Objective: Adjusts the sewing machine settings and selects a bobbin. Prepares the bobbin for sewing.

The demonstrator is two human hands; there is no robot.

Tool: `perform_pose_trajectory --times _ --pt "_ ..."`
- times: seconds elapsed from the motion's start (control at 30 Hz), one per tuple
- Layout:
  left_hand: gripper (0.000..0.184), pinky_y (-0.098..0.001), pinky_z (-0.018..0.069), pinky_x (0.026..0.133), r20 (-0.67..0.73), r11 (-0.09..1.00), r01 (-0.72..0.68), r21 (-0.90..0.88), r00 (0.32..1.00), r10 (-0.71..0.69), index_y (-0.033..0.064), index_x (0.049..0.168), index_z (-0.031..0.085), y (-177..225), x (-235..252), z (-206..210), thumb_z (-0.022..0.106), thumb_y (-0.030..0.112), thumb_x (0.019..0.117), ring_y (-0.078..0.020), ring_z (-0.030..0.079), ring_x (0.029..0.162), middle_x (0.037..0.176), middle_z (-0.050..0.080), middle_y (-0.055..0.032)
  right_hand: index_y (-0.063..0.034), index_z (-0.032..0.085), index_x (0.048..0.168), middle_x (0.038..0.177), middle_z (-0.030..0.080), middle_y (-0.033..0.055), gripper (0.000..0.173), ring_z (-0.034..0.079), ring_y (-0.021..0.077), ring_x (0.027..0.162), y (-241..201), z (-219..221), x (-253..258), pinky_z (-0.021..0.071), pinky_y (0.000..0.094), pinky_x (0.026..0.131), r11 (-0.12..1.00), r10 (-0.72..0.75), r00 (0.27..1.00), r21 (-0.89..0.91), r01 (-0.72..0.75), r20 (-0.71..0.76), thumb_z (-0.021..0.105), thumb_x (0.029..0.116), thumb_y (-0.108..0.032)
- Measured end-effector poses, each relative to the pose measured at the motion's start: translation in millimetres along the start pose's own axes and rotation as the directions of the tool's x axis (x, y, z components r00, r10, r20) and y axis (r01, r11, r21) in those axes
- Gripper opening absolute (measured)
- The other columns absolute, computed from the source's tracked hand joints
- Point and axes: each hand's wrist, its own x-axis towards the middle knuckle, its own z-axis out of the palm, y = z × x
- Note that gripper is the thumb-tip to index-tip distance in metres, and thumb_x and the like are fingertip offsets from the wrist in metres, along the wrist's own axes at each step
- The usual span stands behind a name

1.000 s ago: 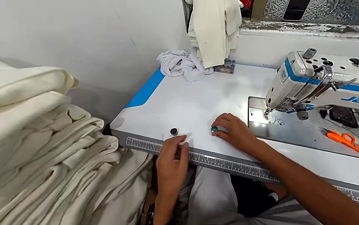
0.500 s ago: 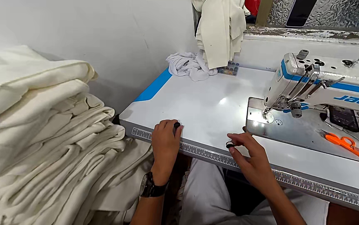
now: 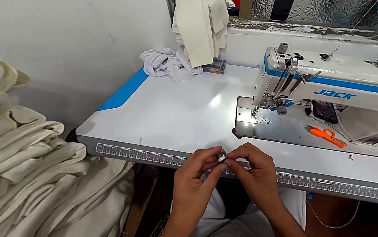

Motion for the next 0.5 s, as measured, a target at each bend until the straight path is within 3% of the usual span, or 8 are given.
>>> perform_pose_trajectory --times 0.1,0.2,0.27,0.4,0.5 --pt "0.022 -0.0262 0.0633 0.07 -0.031 0.999 0.031 -0.026 0.999 -0.032 0.0092 0.115 0.075 -2 1 -1 0.073 0.017 0.0938 -0.0162 0.072 0.079 0.102 0.074 -0.0062 -0.0115 0.078 0.099 0.088 0.07 -0.0029 0.007 0.068 0.006 0.083 -1 1 -1 0.0603 0.022 0.076 0.995 -0.03 1.0 -0.092 0.03 -0.007 0.074 0.0944 -0.016" --pt "0.022 -0.0336 0.0647 0.079 0.013 0.969 0.171 -0.178 0.985 -0.171 0.0093 0.114 0.076 -2 2 -3 0.074 0.016 0.0925 -0.0226 0.073 0.088 0.112 0.071 -0.0114 -0.0134 0.078 0.1 0.085 0.064 -0.0044 0.009 0.063 0.0027 0.078 -1 0 -1 0.0561 0.0177 0.07 0.983 -0.057 0.998 -0.178 0.052 -0.02 0.071 0.0963 -0.017" --pt "0.025 -0.0345 0.0634 0.085 0.043 0.898 0.278 -0.34 0.959 -0.28 0.0087 0.114 0.076 1 3 -3 0.077 0.015 0.0897 -0.0215 0.072 0.093 0.114 0.069 -0.0126 -0.0147 0.078 0.101 0.084 0.062 -0.0049 0.01 0.06 0.0017 0.076 0 -1 -1 0.0542 0.0167 0.067 0.975 -0.068 0.997 -0.213 0.061 -0.026 0.07 0.0974 -0.019" --pt "0.031 -0.0288 0.0623 0.081 0.091 0.776 0.36 -0.517 0.925 -0.368 0.0085 0.122 0.071 5 4 -3 0.076 0.015 0.0913 -0.0166 0.072 0.086 0.104 0.071 -0.0139 -0.0182 0.078 0.105 0.083 0.057 -0.0064 0.014 0.055 0.0018 0.076 0 -3 2 0.0485 0.018 0.066 0.956 -0.088 0.995 -0.285 0.073 -0.039 0.065 0.1006 -0.022" --pt "0.025 -0.0296 0.0635 0.077 0.11 0.749 0.349 -0.563 0.93 -0.351 0.0088 0.115 0.068 3 3 -1 0.075 0.018 0.0927 -0.0171 0.074 0.081 0.097 0.071 -0.0132 -0.018 0.076 0.104 0.084 0.056 -0.0063 0.014 0.055 0.0018 0.076 -3 -4 9 0.0483 0.0178 0.067 0.949 -0.107 0.993 -0.304 0.089 -0.041 0.064 0.1017 -0.024"
